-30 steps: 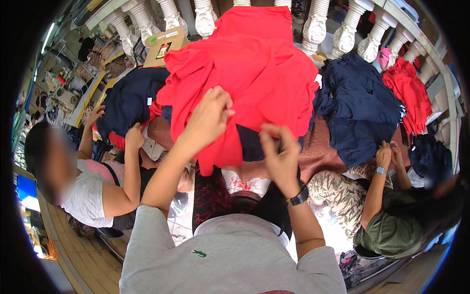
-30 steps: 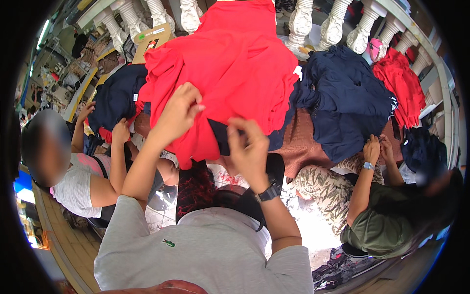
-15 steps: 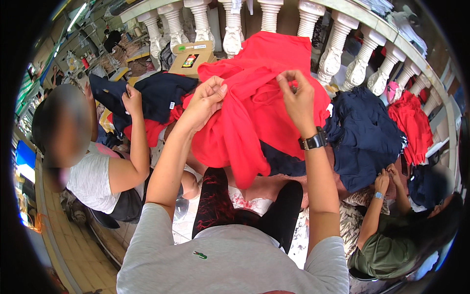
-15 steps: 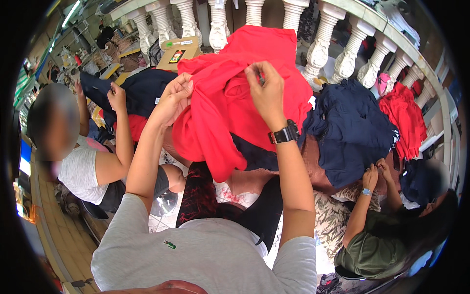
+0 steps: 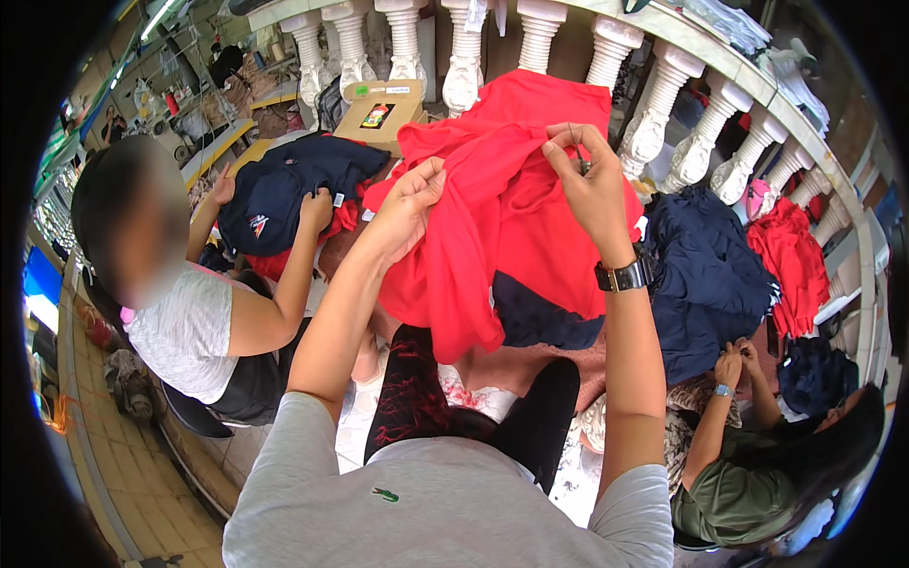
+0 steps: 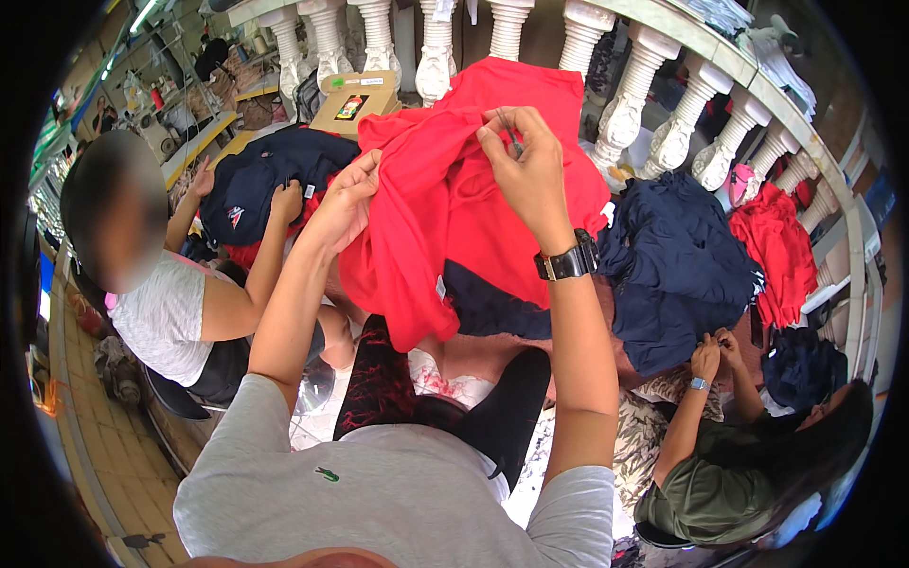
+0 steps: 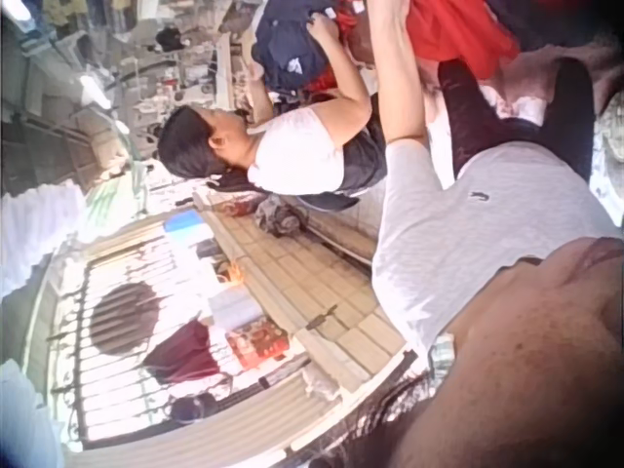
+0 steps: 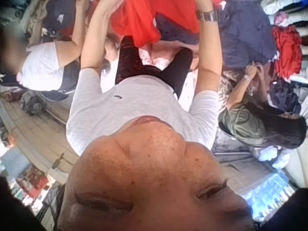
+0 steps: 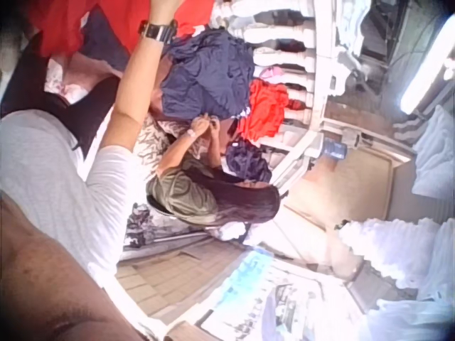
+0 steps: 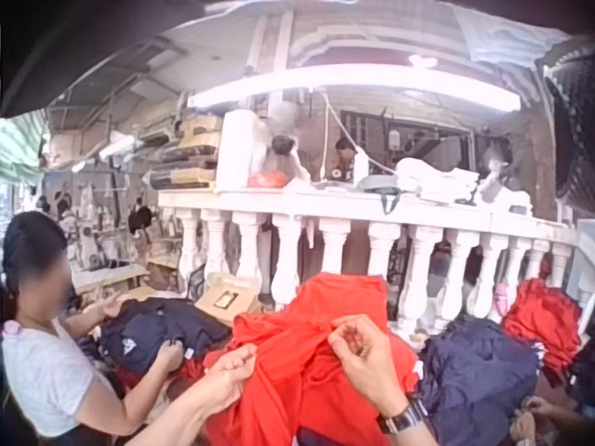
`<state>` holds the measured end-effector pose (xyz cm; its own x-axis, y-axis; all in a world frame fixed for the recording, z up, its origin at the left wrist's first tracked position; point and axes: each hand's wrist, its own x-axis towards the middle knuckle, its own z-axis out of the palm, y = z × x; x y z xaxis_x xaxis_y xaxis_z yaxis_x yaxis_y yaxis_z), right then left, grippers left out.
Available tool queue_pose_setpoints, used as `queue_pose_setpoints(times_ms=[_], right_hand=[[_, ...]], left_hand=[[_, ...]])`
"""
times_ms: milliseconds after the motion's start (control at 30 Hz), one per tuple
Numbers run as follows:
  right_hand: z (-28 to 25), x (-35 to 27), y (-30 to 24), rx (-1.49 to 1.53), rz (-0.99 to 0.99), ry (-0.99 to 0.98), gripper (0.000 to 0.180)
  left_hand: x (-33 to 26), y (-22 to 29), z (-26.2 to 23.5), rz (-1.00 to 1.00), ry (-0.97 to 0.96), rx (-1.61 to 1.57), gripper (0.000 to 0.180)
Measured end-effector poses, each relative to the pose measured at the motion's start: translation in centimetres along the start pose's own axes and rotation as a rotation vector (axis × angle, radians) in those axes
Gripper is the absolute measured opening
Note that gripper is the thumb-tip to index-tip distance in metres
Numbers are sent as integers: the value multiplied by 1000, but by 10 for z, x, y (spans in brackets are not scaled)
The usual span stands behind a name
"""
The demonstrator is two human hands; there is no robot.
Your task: The person uses a small pair of scissors to trim loose threads and tags from a red garment. They repeatedly lift and turn the fabric to access different areas, carefully snipping small imperfections while seated on the floor.
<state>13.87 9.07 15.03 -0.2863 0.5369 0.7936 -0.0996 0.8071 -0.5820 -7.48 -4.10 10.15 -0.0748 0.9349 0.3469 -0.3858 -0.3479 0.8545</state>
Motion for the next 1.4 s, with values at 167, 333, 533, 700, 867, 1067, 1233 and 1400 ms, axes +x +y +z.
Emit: queue_pose_setpoints(times_ms=[167,333,533,700,867,1067,1233,1400], right_hand=[[9,-5,7,50,173,-179,12],[14,-15,-4,155,228,-179,11],[-61,-22,19,299,405,-25,20],[-63,-22,0,326,377,33,10],[-86,-16,5,-447,101,88,22],[40,44,-74,130,-107,-550,53],[63,104,-78,61,-260,-987,42],[32,142,-104,9,-243,-532,23]], left_hand=[[-9,-2,3,-92,124,-34,37],[-24,-9,-13,-25,-6,442,39],[-22,-13,-33,379,504,1197,37],[-2,-34,-70,460,345,1260,26],[-11,35,-45,323,447,410,17],[-6,79,16,357,107,931,28],[-15,134,23,350,99,1122,27],[-30,134,-21,-163,-118,1526,47]])
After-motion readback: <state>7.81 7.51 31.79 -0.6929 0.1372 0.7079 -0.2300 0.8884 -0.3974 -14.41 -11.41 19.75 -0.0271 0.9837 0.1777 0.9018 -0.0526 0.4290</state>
